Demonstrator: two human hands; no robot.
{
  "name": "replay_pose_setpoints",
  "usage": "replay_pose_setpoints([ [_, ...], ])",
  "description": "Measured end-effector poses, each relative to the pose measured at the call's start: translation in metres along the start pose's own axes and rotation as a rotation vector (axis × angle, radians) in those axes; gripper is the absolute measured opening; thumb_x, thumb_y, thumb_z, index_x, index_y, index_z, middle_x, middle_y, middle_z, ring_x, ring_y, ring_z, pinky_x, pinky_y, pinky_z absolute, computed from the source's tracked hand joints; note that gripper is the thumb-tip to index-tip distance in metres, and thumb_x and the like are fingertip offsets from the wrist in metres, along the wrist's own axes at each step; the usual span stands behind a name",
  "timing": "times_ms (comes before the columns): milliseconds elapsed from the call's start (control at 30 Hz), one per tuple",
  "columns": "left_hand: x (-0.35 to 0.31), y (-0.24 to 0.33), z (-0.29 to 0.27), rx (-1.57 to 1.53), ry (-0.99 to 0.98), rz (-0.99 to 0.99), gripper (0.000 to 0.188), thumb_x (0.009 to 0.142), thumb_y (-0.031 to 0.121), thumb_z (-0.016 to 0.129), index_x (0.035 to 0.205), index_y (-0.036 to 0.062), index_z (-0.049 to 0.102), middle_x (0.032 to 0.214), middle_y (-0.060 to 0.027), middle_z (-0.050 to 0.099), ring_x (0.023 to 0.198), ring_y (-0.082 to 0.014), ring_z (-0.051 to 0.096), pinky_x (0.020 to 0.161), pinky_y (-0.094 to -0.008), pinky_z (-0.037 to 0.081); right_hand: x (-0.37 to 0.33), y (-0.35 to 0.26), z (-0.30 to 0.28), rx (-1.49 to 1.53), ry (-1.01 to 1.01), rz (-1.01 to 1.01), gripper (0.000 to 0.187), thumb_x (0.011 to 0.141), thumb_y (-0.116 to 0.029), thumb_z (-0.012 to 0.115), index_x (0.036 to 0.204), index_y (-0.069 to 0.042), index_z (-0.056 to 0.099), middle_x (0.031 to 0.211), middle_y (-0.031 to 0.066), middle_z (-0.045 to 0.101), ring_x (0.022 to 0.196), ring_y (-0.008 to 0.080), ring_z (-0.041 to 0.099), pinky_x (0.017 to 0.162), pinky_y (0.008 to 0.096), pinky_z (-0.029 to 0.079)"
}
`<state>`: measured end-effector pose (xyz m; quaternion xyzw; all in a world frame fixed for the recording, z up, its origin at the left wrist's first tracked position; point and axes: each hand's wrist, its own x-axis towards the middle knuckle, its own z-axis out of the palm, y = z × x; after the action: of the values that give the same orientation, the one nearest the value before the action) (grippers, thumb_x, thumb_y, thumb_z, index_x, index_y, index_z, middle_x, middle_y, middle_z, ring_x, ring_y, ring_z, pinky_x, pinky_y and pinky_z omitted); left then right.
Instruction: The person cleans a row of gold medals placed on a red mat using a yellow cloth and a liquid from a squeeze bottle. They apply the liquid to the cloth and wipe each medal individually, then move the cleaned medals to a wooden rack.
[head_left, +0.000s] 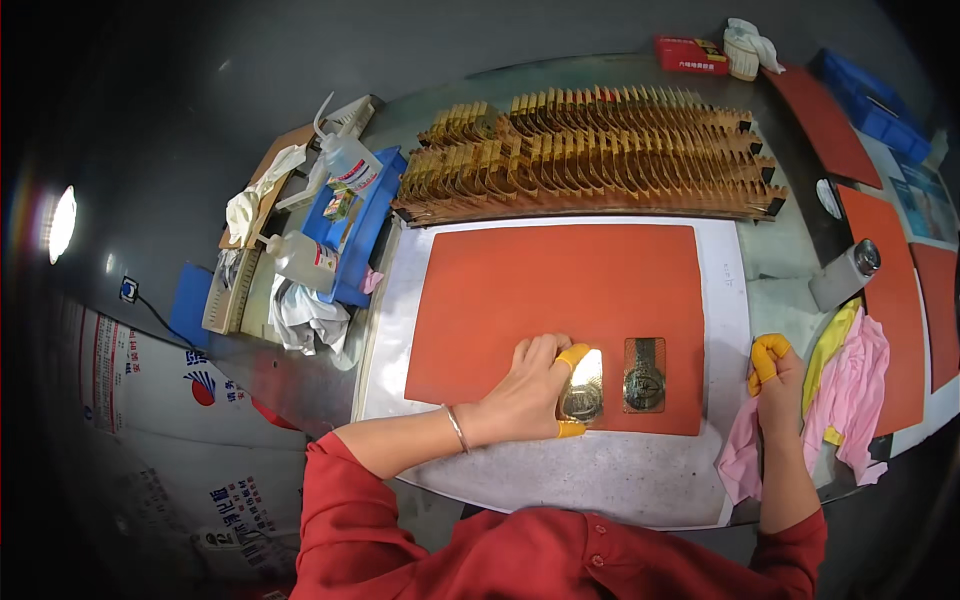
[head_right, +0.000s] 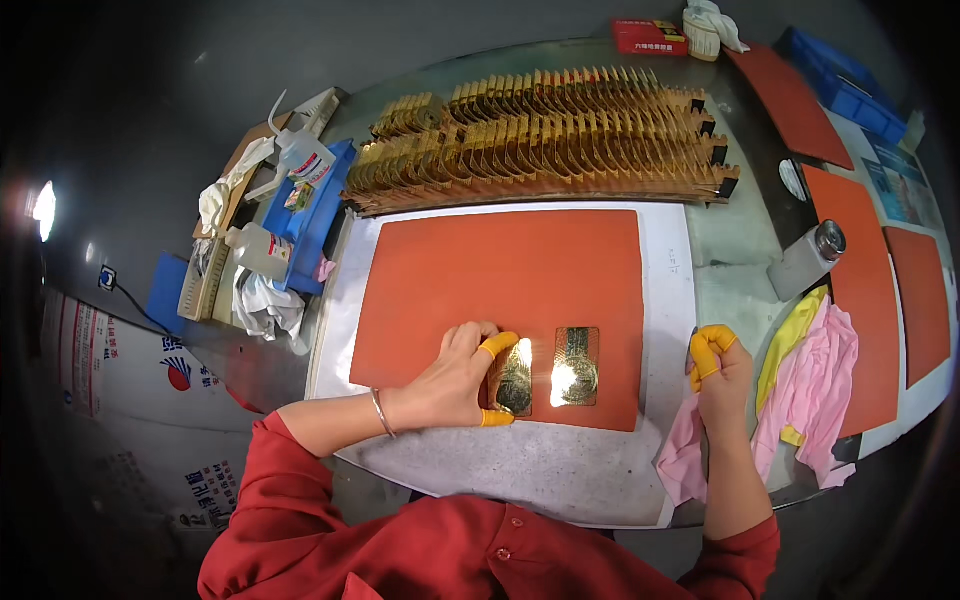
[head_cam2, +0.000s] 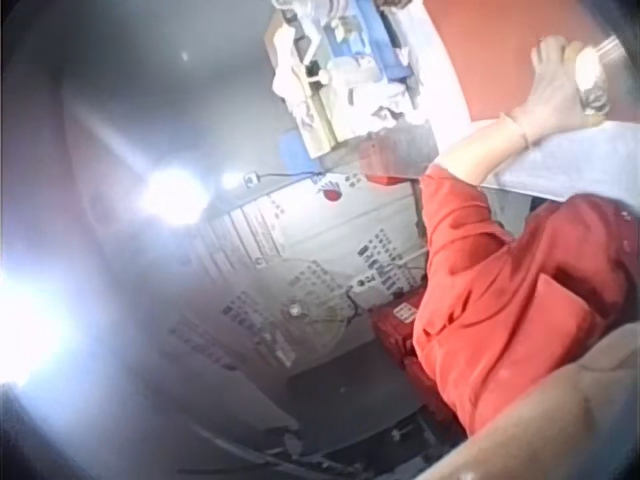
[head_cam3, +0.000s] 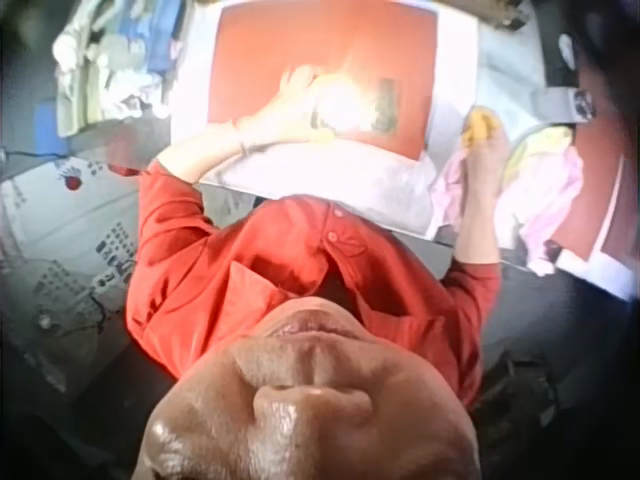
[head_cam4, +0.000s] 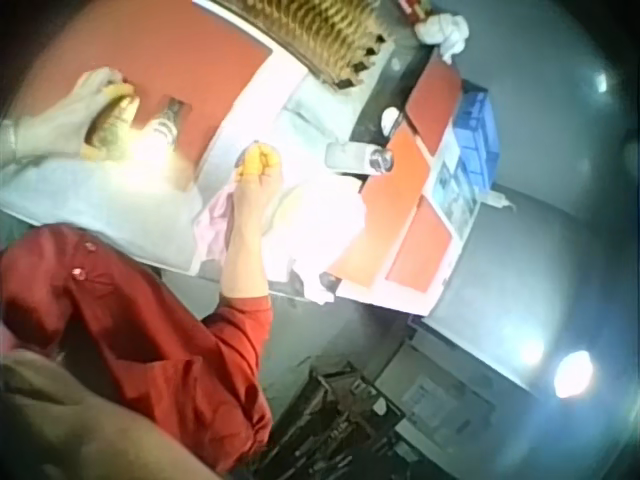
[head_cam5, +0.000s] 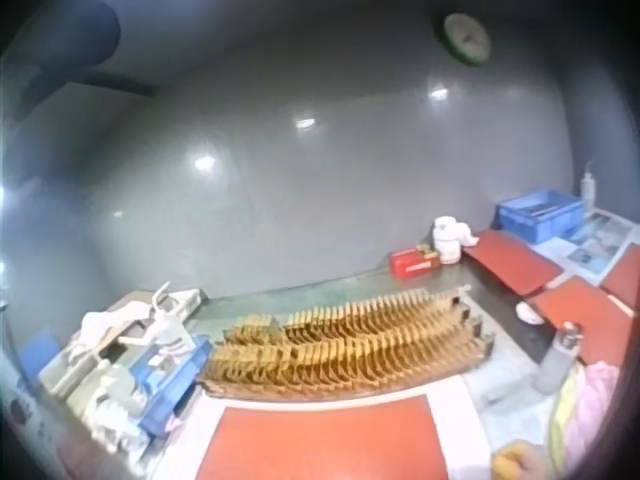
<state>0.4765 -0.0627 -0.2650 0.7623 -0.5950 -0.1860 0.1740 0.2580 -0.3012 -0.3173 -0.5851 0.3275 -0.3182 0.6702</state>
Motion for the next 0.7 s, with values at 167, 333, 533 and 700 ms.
replay_pose_setpoints([
  [167, 0.003, -0.001, -0.027, 0.099, 0.056, 0.090, 0.084, 0.061, 0.034, 0.077, 0.126, -0.0031, 0.038, 0.119, -0.0233, 0.045, 0.110, -0.0357, 0.044, 0.093, -0.0424, 0.034, 0.002, 0.002, -0.001, -0.011, -0.017, -0.001, 0.005, 0.087, -0.008, 0.057, 0.087, -0.003, 0.057, 0.061, 0.0006, 0.051, 0.047, 0.0038, 0.040, 0.041, 0.0178, 0.029],
  [333, 0.066, -0.069, -0.154, 0.447, 0.513, 0.212, 0.077, 0.063, 0.032, 0.072, 0.124, -0.0029, 0.039, 0.106, -0.0183, 0.051, 0.103, -0.0346, 0.046, 0.091, -0.0422, 0.035, 0.000, -0.004, 0.004, -0.068, 0.025, 0.039, 0.005, 0.087, -0.008, 0.058, 0.086, -0.003, 0.057, 0.060, 0.0010, 0.051, 0.046, 0.0045, 0.040, 0.040, 0.0181, 0.029],
  [533, 0.172, -0.153, -0.242, 0.767, 0.239, -0.202, 0.077, 0.067, 0.034, 0.069, 0.130, 0.0001, 0.041, 0.120, -0.0179, 0.047, 0.112, -0.0331, 0.043, 0.097, -0.0411, 0.033, 0.005, 0.004, -0.004, 0.001, 0.030, 0.015, 0.006, 0.087, -0.008, 0.059, 0.087, -0.003, 0.056, 0.060, 0.0010, 0.051, 0.045, 0.0048, 0.039, 0.040, 0.0185, 0.030],
  [700, 0.224, -0.175, -0.226, 0.822, -0.038, -0.252, 0.074, 0.066, 0.018, 0.063, 0.133, 0.0002, 0.037, 0.131, -0.0181, 0.039, 0.123, -0.0324, 0.033, 0.104, -0.0403, 0.028, 0.005, 0.004, -0.009, -0.013, 0.036, 0.001, 0.006, 0.088, -0.009, 0.059, 0.088, -0.004, 0.056, 0.060, 0.0000, 0.050, 0.044, 0.0042, 0.039, 0.040, 0.0182, 0.030],
])
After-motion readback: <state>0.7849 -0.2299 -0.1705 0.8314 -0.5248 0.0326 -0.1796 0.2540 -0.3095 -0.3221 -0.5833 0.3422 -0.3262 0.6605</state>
